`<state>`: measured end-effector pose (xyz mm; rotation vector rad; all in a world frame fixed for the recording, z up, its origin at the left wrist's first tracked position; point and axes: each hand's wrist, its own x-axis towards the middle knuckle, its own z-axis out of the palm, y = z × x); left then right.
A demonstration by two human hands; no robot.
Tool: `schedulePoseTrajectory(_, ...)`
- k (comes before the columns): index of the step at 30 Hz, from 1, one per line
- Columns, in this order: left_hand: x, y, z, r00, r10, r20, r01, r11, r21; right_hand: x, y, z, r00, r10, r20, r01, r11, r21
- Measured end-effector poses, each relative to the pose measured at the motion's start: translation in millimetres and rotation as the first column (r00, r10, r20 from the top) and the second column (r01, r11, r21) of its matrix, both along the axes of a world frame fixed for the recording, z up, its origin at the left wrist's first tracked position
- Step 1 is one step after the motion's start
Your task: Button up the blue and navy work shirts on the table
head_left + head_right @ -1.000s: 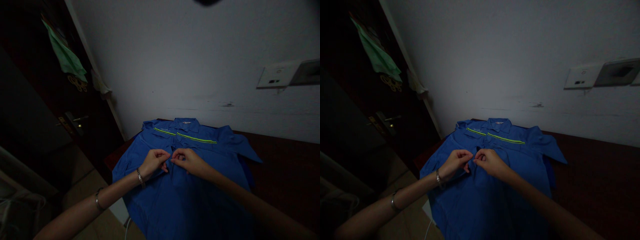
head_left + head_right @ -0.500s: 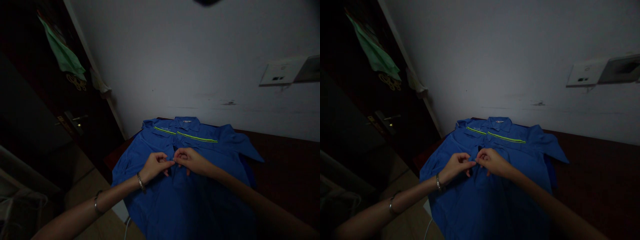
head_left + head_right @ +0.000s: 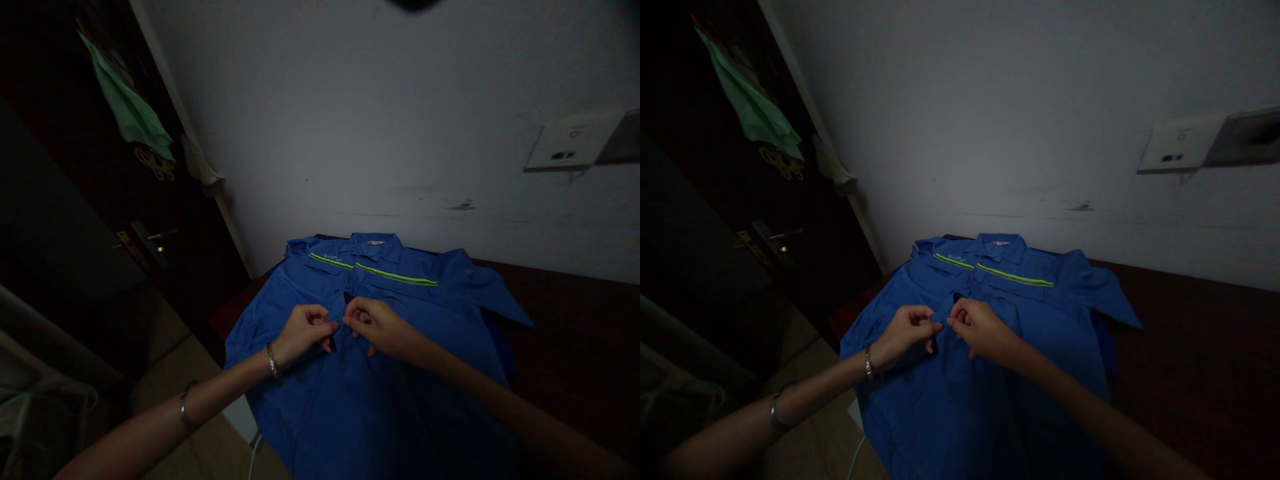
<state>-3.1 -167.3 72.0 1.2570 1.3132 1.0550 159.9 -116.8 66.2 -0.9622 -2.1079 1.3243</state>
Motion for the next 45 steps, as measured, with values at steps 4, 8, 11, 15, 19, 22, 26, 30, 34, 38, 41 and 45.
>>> schedulePoseTrajectory(4, -1.9, 0.7, -3.7, 0.999, 0.008, -0.044, -0.008, 1.0, 0.02, -2.7, -1.9, -5.1, 0.997, -0.052, 0.05, 0.04, 0.975, 0.217)
schedulePoseTrajectory(8, -1.0, 3.0, -7.3, 0.996, 0.048, -0.079, -0.043, 0.997, 0.065, -4.1, -6.6, -2.9, 0.983, -0.149, 0.106, 0.076, 0.861, 0.504)
schedulePoseTrajectory(11, 3.0, 3.6, -9.2, 0.994, 0.048, -0.098, -0.038, 0.994, 0.1, -5.6, -9.4, -1.5, 0.969, -0.19, 0.161, 0.061, 0.809, 0.585)
schedulePoseTrajectory(15, 7.5, 3.5, -8.4, 0.992, 0.07, -0.106, -0.055, 0.989, 0.138, -7.0, -4.6, -6.1, 0.98, -0.16, 0.115, 0.062, 0.805, 0.591)
schedulePoseTrajectory(19, 5.1, 4.7, -2.3, 0.989, 0.082, -0.126, -0.062, 0.986, 0.152, -6.4, 1.9, -10.9, 0.996, -0.078, -0.037, 0.086, 0.913, 0.398)
schedulePoseTrajectory(22, 2.6, 7.7, 1.2, 0.987, 0.104, -0.123, -0.083, 0.982, 0.168, -6.2, 1.8, -11.9, 0.992, -0.037, -0.124, 0.067, 0.965, 0.253)
schedulePoseTrajectory(26, 3.3, 12.8, 0.2, 0.984, 0.143, -0.107, -0.123, 0.977, 0.175, -7.9, 0.9, -13.4, 0.987, -0.049, -0.156, 0.099, 0.938, 0.333)
schedulePoseTrajectory(30, 2.4, 18.1, -2.3, 0.979, 0.144, -0.142, -0.117, 0.976, 0.182, -9.2, 3.3, -15.6, 0.986, -0.085, -0.141, 0.13, 0.927, 0.353)
schedulePoseTrajectory(34, -7.7, 24.5, -5.7, 0.977, 0.125, -0.171, -0.094, 0.98, 0.175, -7.1, 6.0, -15.4, 0.985, -0.078, -0.153, 0.115, 0.962, 0.25)
schedulePoseTrajectory(38, -25.6, 31.9, -17.9, 0.965, 0.054, -0.255, -0.016, 0.989, 0.148, -4.2, 1.7, -14.4, 0.992, -0.046, -0.115, 0.072, 0.97, 0.234)
schedulePoseTrajectory(41, -39.2, 39.0, -27.9, 0.945, 0.008, -0.327, 0.042, 0.989, 0.144, -4.6, -12.0, -15.2, 0.997, 0.042, -0.071, -0.019, 0.955, 0.295)
schedulePoseTrajectory(45, -50.7, 53.1, -30.1, 0.936, 0.039, -0.35, 0.013, 0.989, 0.145, -10.3, -42.3, -15.9, 0.97, 0.242, -0.006, -0.224, 0.904, 0.365)
